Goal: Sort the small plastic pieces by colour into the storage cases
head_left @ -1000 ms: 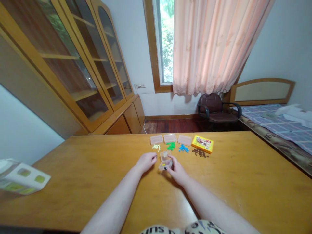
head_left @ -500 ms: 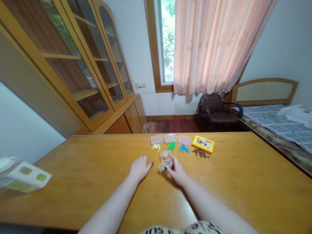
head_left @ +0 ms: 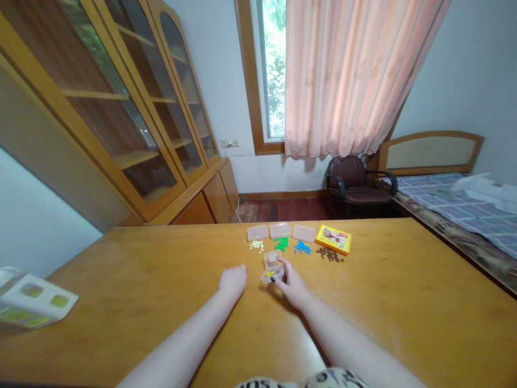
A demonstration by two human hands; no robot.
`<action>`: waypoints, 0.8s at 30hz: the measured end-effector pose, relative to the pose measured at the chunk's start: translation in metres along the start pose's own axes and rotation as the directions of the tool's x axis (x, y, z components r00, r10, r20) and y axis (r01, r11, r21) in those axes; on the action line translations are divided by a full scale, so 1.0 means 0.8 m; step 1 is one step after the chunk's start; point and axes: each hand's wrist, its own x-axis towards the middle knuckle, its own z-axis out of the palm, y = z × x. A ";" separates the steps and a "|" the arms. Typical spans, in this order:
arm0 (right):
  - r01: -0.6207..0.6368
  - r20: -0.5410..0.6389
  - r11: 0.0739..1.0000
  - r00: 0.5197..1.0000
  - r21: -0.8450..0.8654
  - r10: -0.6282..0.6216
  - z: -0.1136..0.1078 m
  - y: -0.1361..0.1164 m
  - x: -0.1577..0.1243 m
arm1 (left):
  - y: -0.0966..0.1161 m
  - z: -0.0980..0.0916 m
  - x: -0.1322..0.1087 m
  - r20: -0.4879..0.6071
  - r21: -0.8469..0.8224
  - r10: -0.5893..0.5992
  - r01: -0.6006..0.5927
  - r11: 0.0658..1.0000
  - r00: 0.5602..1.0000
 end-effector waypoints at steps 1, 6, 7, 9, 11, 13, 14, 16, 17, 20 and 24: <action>0.000 -0.002 1.000 1.000 -0.003 0.000 0.000 0.000 0.000 | 0.001 0.000 0.000 -0.006 -0.002 -0.002 0.002 1.000 1.000; 0.007 -0.004 1.000 1.000 0.020 -0.007 0.001 0.003 0.001 | 0.006 0.000 -0.009 -0.041 0.002 -0.088 0.088 0.996 0.995; 0.013 -0.004 1.000 1.000 0.027 -0.013 0.001 0.004 0.001 | 0.007 0.000 -0.011 -0.049 0.004 -0.113 0.113 0.994 0.992; 0.019 -0.008 0.999 1.000 0.036 -0.019 0.001 0.006 0.001 | 0.008 0.002 -0.016 -0.058 0.003 -0.146 0.146 0.989 0.988; 0.019 -0.014 0.999 1.000 0.041 -0.018 0.002 0.007 0.002 | 0.009 0.005 -0.019 -0.059 -0.002 -0.151 0.152 0.988 0.987; 0.016 -0.017 0.999 1.000 0.045 -0.015 0.002 0.008 0.002 | 0.008 0.008 -0.022 -0.076 -0.007 -0.133 0.132 0.991 0.988; 0.014 -0.017 0.999 1.000 0.048 -0.013 0.003 0.009 0.002 | 0.006 0.010 -0.023 -0.090 -0.011 -0.118 0.118 0.993 0.989; 0.009 -0.017 0.998 1.000 0.056 -0.008 0.003 0.010 0.002 | 0.003 0.013 -0.025 -0.112 -0.023 -0.095 0.093 0.995 0.989; 0.007 -0.017 0.998 1.000 0.063 -0.006 0.003 0.010 0.002 | 0.001 0.014 -0.025 -0.118 -0.032 -0.088 0.085 0.996 0.989; 0.003 -0.011 0.996 1.000 0.088 -0.002 0.003 0.009 0.002 | 0.001 0.007 -0.023 -0.144 -0.068 -0.059 0.050 0.996 0.988; 0.021 0.004 0.998 1.000 0.065 -0.021 0.002 0.006 0.001 | 0.022 -0.020 -0.015 -0.198 -0.218 -0.007 -0.037 0.975 0.980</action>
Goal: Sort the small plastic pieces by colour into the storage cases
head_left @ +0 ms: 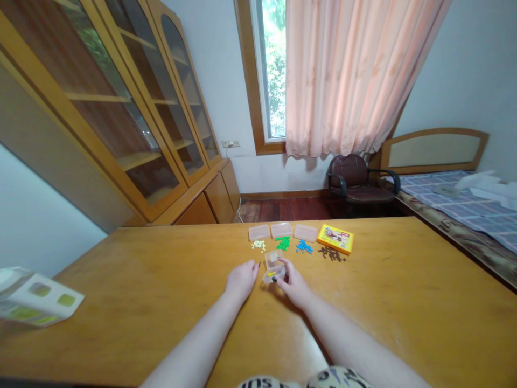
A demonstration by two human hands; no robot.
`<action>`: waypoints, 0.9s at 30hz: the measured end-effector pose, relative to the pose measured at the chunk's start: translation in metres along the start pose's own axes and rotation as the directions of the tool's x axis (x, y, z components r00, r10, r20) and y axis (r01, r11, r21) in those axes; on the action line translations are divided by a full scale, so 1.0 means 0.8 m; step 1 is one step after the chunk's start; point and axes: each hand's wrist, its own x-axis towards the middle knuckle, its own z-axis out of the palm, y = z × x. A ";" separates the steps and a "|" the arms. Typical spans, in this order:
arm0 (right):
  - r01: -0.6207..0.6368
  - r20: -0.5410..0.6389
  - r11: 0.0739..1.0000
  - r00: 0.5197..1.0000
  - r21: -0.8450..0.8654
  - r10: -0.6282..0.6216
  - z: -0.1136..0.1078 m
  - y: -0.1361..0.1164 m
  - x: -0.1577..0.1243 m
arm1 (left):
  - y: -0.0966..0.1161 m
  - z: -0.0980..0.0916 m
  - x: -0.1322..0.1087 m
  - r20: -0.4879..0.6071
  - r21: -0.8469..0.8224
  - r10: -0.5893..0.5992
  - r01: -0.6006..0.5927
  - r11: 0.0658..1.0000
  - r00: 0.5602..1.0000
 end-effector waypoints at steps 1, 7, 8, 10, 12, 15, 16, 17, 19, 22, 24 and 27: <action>0.014 0.011 1.000 1.000 -0.008 -0.014 0.000 -0.001 -0.001 | 0.009 -0.004 0.004 -0.013 -0.063 0.021 -0.022 0.998 1.000; 0.104 0.045 0.994 0.993 0.024 -0.105 0.002 0.001 -0.003 | 0.034 -0.008 0.020 -0.033 -0.452 0.220 -0.211 0.867 0.975; 0.102 0.043 0.993 0.994 0.060 -0.105 0.003 0.000 -0.003 | 0.030 -0.007 0.020 -0.060 -0.518 0.238 -0.234 0.823 0.969; 0.088 0.048 0.981 0.994 0.176 -0.098 0.005 -0.001 -0.003 | 0.016 -0.005 0.020 -0.137 -0.628 0.217 -0.254 0.736 0.967; 0.066 0.058 0.949 0.994 0.307 -0.088 0.007 -0.003 -0.002 | 0.000 0.001 0.018 -0.204 -0.710 0.127 -0.236 0.663 0.971; 0.044 0.080 0.892 0.993 0.449 -0.089 0.010 -0.003 0.000 | -0.020 0.016 0.012 -0.186 -0.845 0.044 -0.183 0.502 0.982; 0.040 0.083 0.876 0.992 0.480 -0.091 0.011 -0.002 0.001 | -0.023 0.022 0.009 -0.143 -0.894 0.076 -0.162 0.418 0.987; 0.034 0.085 0.863 0.992 0.504 -0.089 0.012 0.001 0.002 | -0.025 0.027 0.006 -0.102 -0.932 0.134 -0.142 0.334 0.986; 0.011 0.085 0.847 0.994 0.531 -0.066 0.012 0.005 0.004 | -0.024 0.034 0.000 -0.064 -0.963 0.248 -0.125 0.238 0.967; -0.037 0.081 0.837 0.997 0.546 -0.009 0.010 0.008 0.007 | -0.016 0.033 -0.008 -0.070 -0.941 0.260 -0.150 0.304 0.963; -0.054 0.084 0.829 0.996 0.556 0.008 0.007 0.004 0.009 | -0.010 0.028 -0.013 -0.084 -0.896 0.201 -0.162 0.413 0.976; -0.072 0.102 0.826 0.995 0.560 0.018 0.002 -0.004 0.009 | -0.003 0.022 -0.017 -0.128 -0.795 0.152 -0.193 0.575 0.980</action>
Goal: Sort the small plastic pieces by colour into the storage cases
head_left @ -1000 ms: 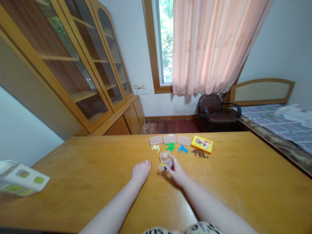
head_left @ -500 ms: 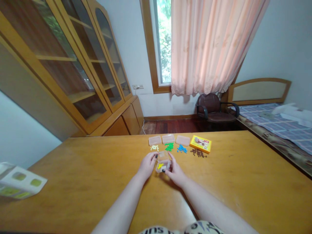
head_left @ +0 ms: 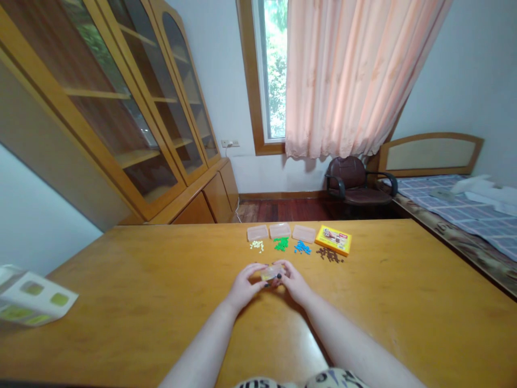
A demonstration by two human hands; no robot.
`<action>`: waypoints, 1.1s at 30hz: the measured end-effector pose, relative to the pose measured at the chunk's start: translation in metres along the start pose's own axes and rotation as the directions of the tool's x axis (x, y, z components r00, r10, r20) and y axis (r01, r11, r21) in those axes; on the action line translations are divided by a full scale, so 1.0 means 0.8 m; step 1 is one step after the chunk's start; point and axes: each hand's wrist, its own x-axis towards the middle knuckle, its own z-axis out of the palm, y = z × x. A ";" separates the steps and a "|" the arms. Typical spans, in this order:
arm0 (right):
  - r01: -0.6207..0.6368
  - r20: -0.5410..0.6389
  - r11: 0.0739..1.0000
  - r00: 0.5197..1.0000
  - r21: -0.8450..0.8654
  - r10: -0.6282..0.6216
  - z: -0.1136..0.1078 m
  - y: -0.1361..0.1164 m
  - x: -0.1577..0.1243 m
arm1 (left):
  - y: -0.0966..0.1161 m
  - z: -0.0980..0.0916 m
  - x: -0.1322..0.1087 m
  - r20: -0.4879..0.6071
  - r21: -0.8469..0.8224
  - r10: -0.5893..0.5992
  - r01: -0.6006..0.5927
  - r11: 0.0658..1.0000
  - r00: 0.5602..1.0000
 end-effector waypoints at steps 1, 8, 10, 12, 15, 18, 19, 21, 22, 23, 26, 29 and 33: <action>-0.006 -0.001 1.000 1.000 -0.005 0.006 0.000 -0.003 0.000 | 0.001 0.001 -0.001 -0.015 0.060 0.018 -0.017 0.998 1.000; -0.026 -0.001 1.000 1.000 -0.013 0.026 -0.002 -0.005 0.000 | 0.002 0.007 -0.009 -0.057 0.313 0.207 -0.180 0.933 0.977; -0.018 0.003 1.000 1.000 0.004 0.018 -0.002 -0.004 0.000 | 0.003 0.008 -0.009 -0.058 0.348 0.239 -0.205 0.915 0.969; -0.008 0.003 1.000 1.000 0.012 0.008 -0.003 -0.003 0.000 | 0.005 0.008 -0.009 -0.053 0.365 0.262 -0.225 0.903 0.964; -0.008 -0.008 1.000 1.000 0.010 0.008 -0.003 -0.002 0.001 | 0.006 0.007 -0.008 -0.035 0.371 0.265 -0.233 0.899 0.964; -0.018 -0.023 1.000 1.000 0.002 0.018 -0.003 -0.002 0.001 | 0.008 0.006 -0.009 -0.015 0.369 0.244 -0.222 0.903 0.970; -0.020 -0.020 1.000 1.000 0.000 0.020 -0.003 -0.002 0.000 | 0.009 0.006 -0.009 -0.013 0.366 0.242 -0.221 0.904 0.970; -0.017 -0.008 1.000 1.000 -0.002 0.017 -0.002 -0.002 0.000 | 0.010 0.006 -0.011 -0.016 0.363 0.240 -0.218 0.906 0.971; -0.010 -0.007 1.000 1.000 -0.005 0.010 -0.002 -0.001 -0.001 | 0.010 0.006 -0.011 -0.014 0.363 0.239 -0.218 0.906 0.971; 0.001 -0.010 1.000 1.000 -0.011 -0.001 -0.002 0.000 -0.001 | 0.009 0.005 -0.010 -0.005 0.367 0.240 -0.222 0.903 0.971; 0.032 -0.037 0.999 0.999 -0.008 -0.032 -0.003 0.004 0.001 | 0.003 -0.008 -0.004 0.062 0.401 0.264 -0.267 0.876 0.962; 0.001 -0.082 0.997 0.997 0.077 0.005 -0.007 0.010 0.005 | -0.015 -0.037 0.012 0.041 0.495 0.225 -0.215 0.842 0.974; -0.046 -0.150 0.986 0.986 0.159 0.070 -0.014 0.016 0.009 | -0.050 -0.084 0.035 -0.052 0.605 0.079 -0.032 0.796 0.996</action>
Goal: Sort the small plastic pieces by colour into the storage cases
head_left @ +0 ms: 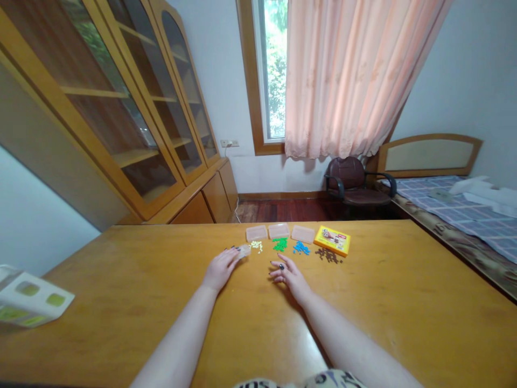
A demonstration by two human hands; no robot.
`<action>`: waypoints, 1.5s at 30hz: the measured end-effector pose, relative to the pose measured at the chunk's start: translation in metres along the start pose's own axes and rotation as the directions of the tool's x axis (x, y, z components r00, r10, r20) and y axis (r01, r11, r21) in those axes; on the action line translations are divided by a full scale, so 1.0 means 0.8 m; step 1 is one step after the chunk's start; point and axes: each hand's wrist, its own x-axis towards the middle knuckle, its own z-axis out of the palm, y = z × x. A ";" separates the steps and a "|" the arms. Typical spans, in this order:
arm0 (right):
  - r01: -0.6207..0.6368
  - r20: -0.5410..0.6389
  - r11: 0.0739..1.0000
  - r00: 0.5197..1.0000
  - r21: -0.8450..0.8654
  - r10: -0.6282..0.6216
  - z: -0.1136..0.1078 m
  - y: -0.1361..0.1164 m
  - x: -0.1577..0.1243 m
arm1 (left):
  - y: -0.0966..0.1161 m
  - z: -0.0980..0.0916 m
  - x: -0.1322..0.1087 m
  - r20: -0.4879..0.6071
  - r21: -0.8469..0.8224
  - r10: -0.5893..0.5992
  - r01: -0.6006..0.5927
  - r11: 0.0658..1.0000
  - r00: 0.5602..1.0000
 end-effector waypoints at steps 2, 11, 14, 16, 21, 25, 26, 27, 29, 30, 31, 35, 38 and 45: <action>0.001 0.005 1.000 1.000 -0.006 -0.001 -0.001 0.001 0.000 | -0.023 0.000 0.008 0.024 0.035 -0.034 0.033 0.999 0.999; 0.008 0.026 0.999 1.000 -0.043 -0.007 0.002 -0.003 -0.004 | -0.056 0.010 0.040 0.157 0.135 -0.034 0.013 0.991 0.987; 0.001 0.017 0.999 1.000 -0.052 0.000 0.002 -0.003 -0.004 | -0.050 -0.001 0.050 0.151 0.150 -0.024 0.001 0.989 0.988; -0.003 0.006 0.999 1.000 -0.052 0.004 0.002 -0.003 -0.003 | -0.042 -0.008 0.046 0.115 0.145 -0.011 -0.006 0.989 0.993; 0.001 -0.011 0.999 1.000 -0.035 -0.001 0.002 -0.001 -0.002 | -0.029 -0.014 0.002 0.191 0.214 0.009 -0.051 0.976 0.982; -0.002 0.022 0.999 1.000 -0.044 0.003 0.004 -0.001 -0.003 | -0.031 -0.006 -0.006 0.047 0.281 -0.110 0.093 0.955 0.993; 0.000 0.028 0.999 1.000 -0.043 0.001 0.004 -0.001 -0.003 | -0.032 -0.003 0.001 0.006 0.293 -0.145 0.137 0.946 0.989; 0.004 0.031 0.999 1.000 -0.041 -0.002 0.004 -0.002 -0.004 | -0.033 0.001 0.012 -0.009 0.302 -0.183 0.178 0.936 0.983; 0.012 0.032 0.999 0.999 -0.036 -0.011 0.004 -0.002 -0.004 | -0.035 0.010 0.037 0.042 0.282 -0.219 0.199 0.939 0.975; 0.014 0.028 0.999 1.000 -0.032 -0.013 0.004 -0.003 -0.004 | -0.037 0.015 0.049 0.070 0.268 -0.238 0.211 0.940 0.969; 0.016 0.021 0.999 1.000 -0.029 -0.015 0.004 -0.003 -0.004 | -0.038 0.019 0.060 0.094 0.254 -0.253 0.223 0.941 0.963; 0.000 -0.017 0.999 1.000 -0.036 -0.001 0.004 -0.003 -0.002 | -0.042 0.027 0.077 0.142 0.120 -0.191 0.175 0.977 0.971; -0.015 -0.008 0.999 1.000 -0.046 0.014 0.004 0.001 0.001 | -0.028 0.020 0.065 0.042 -0.082 -0.091 0.094 0.992 0.995; 0.221 0.067 0.906 0.975 -0.360 -0.212 0.007 -0.005 -0.009 | 0.060 0.005 0.003 0.243 -0.779 0.039 0.171 0.603 0.969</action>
